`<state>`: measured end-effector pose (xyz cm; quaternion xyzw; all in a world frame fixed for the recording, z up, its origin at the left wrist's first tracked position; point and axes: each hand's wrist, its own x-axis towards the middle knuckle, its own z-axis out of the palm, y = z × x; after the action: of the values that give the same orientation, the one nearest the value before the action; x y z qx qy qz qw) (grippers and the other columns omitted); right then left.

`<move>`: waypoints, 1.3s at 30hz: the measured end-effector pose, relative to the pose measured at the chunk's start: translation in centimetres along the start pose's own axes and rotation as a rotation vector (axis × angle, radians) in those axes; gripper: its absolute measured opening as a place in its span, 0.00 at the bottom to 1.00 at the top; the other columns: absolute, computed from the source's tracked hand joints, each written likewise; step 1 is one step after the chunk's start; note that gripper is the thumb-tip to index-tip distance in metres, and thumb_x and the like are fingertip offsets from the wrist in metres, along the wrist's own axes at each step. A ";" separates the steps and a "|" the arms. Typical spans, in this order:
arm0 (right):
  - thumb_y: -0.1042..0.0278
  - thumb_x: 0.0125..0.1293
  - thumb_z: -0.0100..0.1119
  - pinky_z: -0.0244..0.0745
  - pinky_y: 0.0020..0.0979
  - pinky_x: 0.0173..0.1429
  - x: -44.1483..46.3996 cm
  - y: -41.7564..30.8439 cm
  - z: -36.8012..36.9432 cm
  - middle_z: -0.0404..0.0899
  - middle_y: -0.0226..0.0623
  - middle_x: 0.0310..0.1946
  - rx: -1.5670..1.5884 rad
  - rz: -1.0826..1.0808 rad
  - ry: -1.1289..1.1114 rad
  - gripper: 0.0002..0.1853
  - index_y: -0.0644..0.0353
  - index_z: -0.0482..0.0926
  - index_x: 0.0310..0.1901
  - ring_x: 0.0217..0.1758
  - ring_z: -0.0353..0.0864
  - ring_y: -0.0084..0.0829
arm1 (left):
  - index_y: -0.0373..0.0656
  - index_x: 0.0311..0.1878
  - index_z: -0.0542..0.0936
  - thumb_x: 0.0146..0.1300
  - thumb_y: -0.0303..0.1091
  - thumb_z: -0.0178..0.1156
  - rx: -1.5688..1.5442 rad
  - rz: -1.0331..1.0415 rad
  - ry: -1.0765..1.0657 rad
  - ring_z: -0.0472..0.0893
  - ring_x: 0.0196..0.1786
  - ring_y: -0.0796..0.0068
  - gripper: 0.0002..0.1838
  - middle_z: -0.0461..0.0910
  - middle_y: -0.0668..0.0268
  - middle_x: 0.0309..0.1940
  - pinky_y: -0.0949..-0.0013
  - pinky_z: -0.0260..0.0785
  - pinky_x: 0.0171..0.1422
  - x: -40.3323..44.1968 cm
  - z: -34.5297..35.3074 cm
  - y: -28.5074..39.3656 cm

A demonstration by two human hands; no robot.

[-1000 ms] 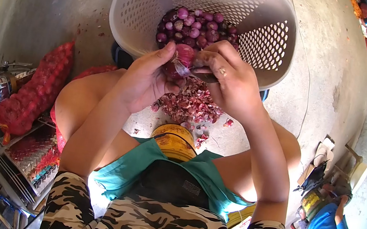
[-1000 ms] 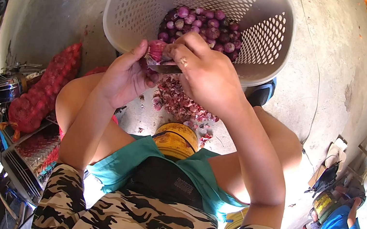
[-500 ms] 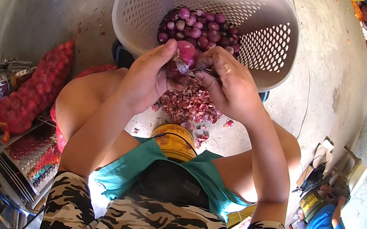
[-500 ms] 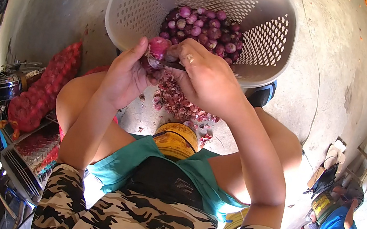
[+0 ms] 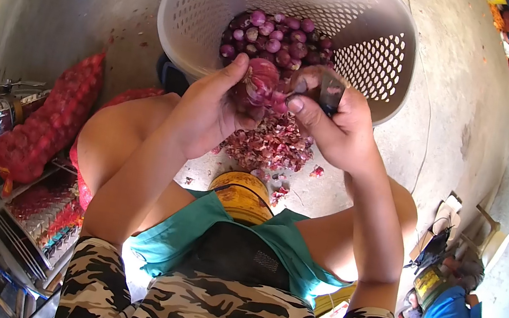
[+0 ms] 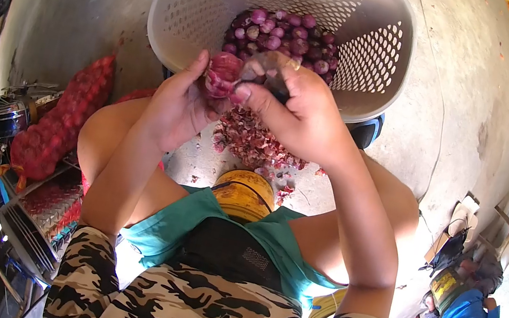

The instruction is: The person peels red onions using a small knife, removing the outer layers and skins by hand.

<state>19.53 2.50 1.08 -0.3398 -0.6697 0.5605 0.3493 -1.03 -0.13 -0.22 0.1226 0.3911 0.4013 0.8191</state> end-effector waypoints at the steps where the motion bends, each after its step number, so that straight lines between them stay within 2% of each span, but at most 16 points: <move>1: 0.69 0.64 0.61 0.70 0.28 0.37 0.0 0.2 0.1 0.75 0.37 0.32 0.032 0.019 0.048 0.11 0.65 0.74 0.43 0.32 0.74 0.28 | 0.44 0.55 0.73 0.72 0.52 0.44 0.017 0.020 -0.003 0.80 0.40 0.80 0.23 0.81 0.67 0.43 0.75 0.73 0.40 0.0 0.1 0.0; 3: 0.70 0.64 0.61 0.71 0.27 0.41 0.2 0.2 -0.3 0.74 0.32 0.32 0.048 0.009 0.072 0.11 0.64 0.74 0.44 0.34 0.73 0.24 | 0.44 0.55 0.73 0.72 0.51 0.44 0.054 0.070 -0.004 0.80 0.40 0.79 0.22 0.81 0.67 0.43 0.74 0.74 0.41 0.0 0.1 0.0; 6: 0.71 0.64 0.61 0.71 0.26 0.44 0.3 0.2 0.1 0.75 0.34 0.34 0.092 0.005 0.135 0.13 0.65 0.72 0.46 0.36 0.73 0.25 | 0.43 0.55 0.73 0.72 0.50 0.45 0.095 0.137 -0.012 0.81 0.41 0.78 0.21 0.81 0.66 0.44 0.74 0.75 0.43 0.1 -0.1 -0.2; 9: 0.68 0.62 0.64 0.72 0.27 0.47 0.3 -0.8 0.2 0.77 0.36 0.36 0.206 0.184 0.104 0.18 0.66 0.70 0.49 0.39 0.76 0.27 | 0.42 0.55 0.71 0.71 0.45 0.49 0.101 0.180 -0.003 0.80 0.44 0.76 0.18 0.79 0.65 0.46 0.71 0.77 0.45 0.2 -0.3 -0.4; 12: 0.67 0.57 0.69 0.73 0.28 0.47 0.5 0.1 0.6 0.78 0.38 0.37 -0.037 -0.032 0.141 0.24 0.66 0.70 0.51 0.40 0.78 0.29 | 0.41 0.55 0.69 0.69 0.39 0.55 0.128 0.223 0.048 0.80 0.47 0.74 0.17 0.77 0.64 0.48 0.67 0.78 0.47 0.3 0.4 -0.5; 15: 0.67 0.52 0.72 0.74 0.29 0.48 0.5 -0.2 0.9 0.79 0.39 0.37 -0.128 0.030 0.161 0.28 0.66 0.70 0.52 0.41 0.79 0.30 | 0.40 0.57 0.69 0.69 0.37 0.54 0.201 0.259 0.082 0.79 0.50 0.72 0.18 0.77 0.62 0.49 0.67 0.77 0.50 0.0 1.0 -0.7; 20: 0.74 0.50 0.69 0.73 0.27 0.46 0.5 0.1 1.3 0.78 0.36 0.35 0.032 0.099 0.156 0.24 0.66 0.71 0.49 0.38 0.78 0.26 | 0.39 0.58 0.68 0.66 0.32 0.58 0.300 0.291 0.156 0.79 0.50 0.70 0.19 0.75 0.62 0.50 0.64 0.77 0.53 -0.1 1.3 -1.1; 23: 0.77 0.50 0.69 0.73 0.26 0.42 0.3 -0.5 0.8 0.78 0.34 0.33 0.186 0.089 0.140 0.20 0.65 0.72 0.45 0.36 0.76 0.23 | 0.37 0.57 0.66 0.61 0.31 0.64 0.467 0.484 0.083 0.78 0.50 0.71 0.24 0.74 0.61 0.50 0.66 0.79 0.51 0.2 0.7 -0.8; 24: 0.78 0.49 0.68 0.72 0.26 0.41 0.2 -1.1 0.6 0.77 0.33 0.32 0.242 0.088 0.133 0.19 0.64 0.72 0.43 0.36 0.75 0.21 | 0.37 0.57 0.67 0.61 0.31 0.64 0.417 0.452 0.103 0.78 0.50 0.72 0.23 0.74 0.61 0.50 0.66 0.79 0.51 0.4 0.5 -0.6; 25: 0.81 0.49 0.69 0.71 0.27 0.39 0.2 -1.5 0.5 0.77 0.32 0.29 0.282 0.056 0.146 0.14 0.62 0.73 0.36 0.33 0.75 0.22 | 0.37 0.57 0.67 0.61 0.31 0.64 0.368 0.422 0.126 0.78 0.50 0.72 0.23 0.74 0.61 0.49 0.67 0.78 0.51 0.5 0.4 -0.4; 28: 0.80 0.50 0.69 0.72 0.28 0.39 0.4 -1.5 -0.7 0.77 0.32 0.28 0.082 -0.142 -0.068 0.10 0.62 0.76 0.32 0.32 0.76 0.24 | 0.39 0.57 0.70 0.64 0.33 0.61 0.417 0.414 0.191 0.78 0.49 0.74 0.21 0.76 0.63 0.49 0.69 0.76 0.49 0.4 -0.1 0.2; 29: 0.76 0.53 0.67 0.73 0.31 0.38 0.1 -1.6 -0.7 0.79 0.37 0.28 0.002 -0.039 -0.128 0.07 0.62 0.78 0.32 0.31 0.80 0.32 | 0.40 0.58 0.71 0.65 0.34 0.59 0.462 0.421 0.208 0.78 0.49 0.74 0.19 0.77 0.64 0.49 0.70 0.76 0.47 0.4 -0.1 0.3; 32: 0.77 0.55 0.63 0.76 0.32 0.38 -0.3 -0.4 -0.9 0.80 0.40 0.27 -0.287 0.025 -0.390 0.07 0.63 0.81 0.36 0.31 0.82 0.36 | 0.41 0.57 0.72 0.67 0.35 0.57 0.381 0.402 0.235 0.79 0.48 0.75 0.18 0.78 0.64 0.48 0.72 0.74 0.48 0.2 0.7 0.3; 33: 0.73 0.57 0.61 0.76 0.38 0.39 -0.6 0.1 -0.6 0.79 0.43 0.27 -0.498 0.064 -0.442 0.07 0.62 0.81 0.38 0.32 0.81 0.43 | 0.41 0.57 0.72 0.68 0.36 0.56 0.356 0.391 0.236 0.79 0.48 0.75 0.17 0.79 0.64 0.47 0.72 0.74 0.48 0.3 0.7 0.4; 36: 0.72 0.57 0.60 0.75 0.41 0.39 -0.9 0.3 0.3 0.79 0.44 0.27 -0.741 0.160 -0.489 0.09 0.61 0.81 0.40 0.33 0.80 0.46 | 0.40 0.56 0.73 0.69 0.37 0.55 0.262 0.347 0.207 0.79 0.47 0.74 0.17 0.79 0.64 0.46 0.70 0.73 0.49 0.6 0.6 0.5; 39: 0.72 0.57 0.60 0.74 0.42 0.39 -0.7 0.5 0.3 0.80 0.44 0.29 -0.697 0.053 -0.392 0.09 0.61 0.80 0.40 0.33 0.80 0.47 | 0.40 0.55 0.73 0.68 0.39 0.55 0.163 0.290 0.154 0.80 0.46 0.74 0.17 0.79 0.64 0.46 0.67 0.74 0.50 0.9 -0.2 0.6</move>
<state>19.68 1.86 0.45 -0.3416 -0.8646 0.3628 0.0644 -1.21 0.94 -0.54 0.2125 0.4621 0.4903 0.7078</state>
